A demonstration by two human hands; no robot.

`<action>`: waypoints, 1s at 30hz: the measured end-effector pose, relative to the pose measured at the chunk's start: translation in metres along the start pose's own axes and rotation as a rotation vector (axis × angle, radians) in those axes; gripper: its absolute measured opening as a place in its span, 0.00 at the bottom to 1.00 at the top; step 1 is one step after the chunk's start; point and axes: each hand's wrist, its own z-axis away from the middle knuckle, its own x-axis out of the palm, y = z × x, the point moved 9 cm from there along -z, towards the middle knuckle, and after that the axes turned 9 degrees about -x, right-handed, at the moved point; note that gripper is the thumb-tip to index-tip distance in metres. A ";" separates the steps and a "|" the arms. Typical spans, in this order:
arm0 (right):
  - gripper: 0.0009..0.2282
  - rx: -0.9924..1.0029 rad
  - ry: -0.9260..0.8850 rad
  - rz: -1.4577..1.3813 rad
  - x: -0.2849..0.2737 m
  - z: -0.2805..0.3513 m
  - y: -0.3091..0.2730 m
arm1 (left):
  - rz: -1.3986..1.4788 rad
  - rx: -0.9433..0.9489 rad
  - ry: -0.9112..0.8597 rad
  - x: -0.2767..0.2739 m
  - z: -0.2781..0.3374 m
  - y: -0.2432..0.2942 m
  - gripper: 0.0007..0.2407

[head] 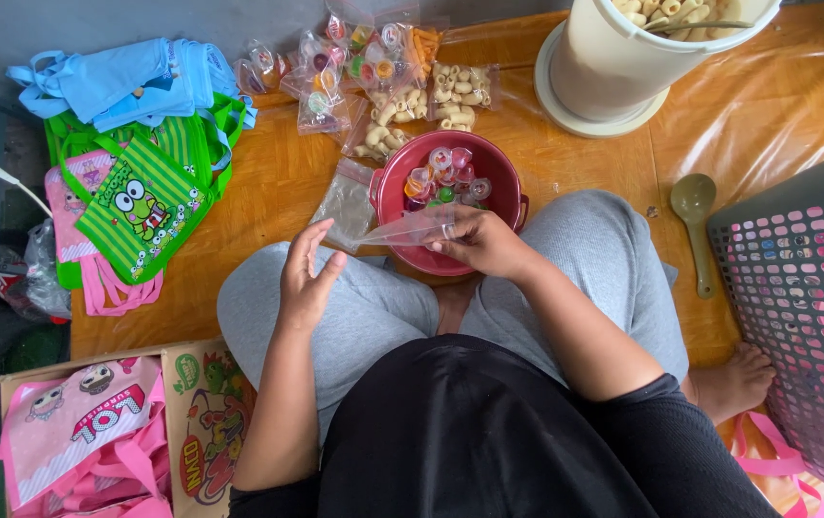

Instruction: Packing small jelly cups from a bowl into individual plastic bags while sitting on the floor.

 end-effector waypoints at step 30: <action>0.14 0.724 -0.222 0.350 0.059 0.051 0.224 | -0.107 0.213 0.151 0.059 -0.045 -0.048 0.38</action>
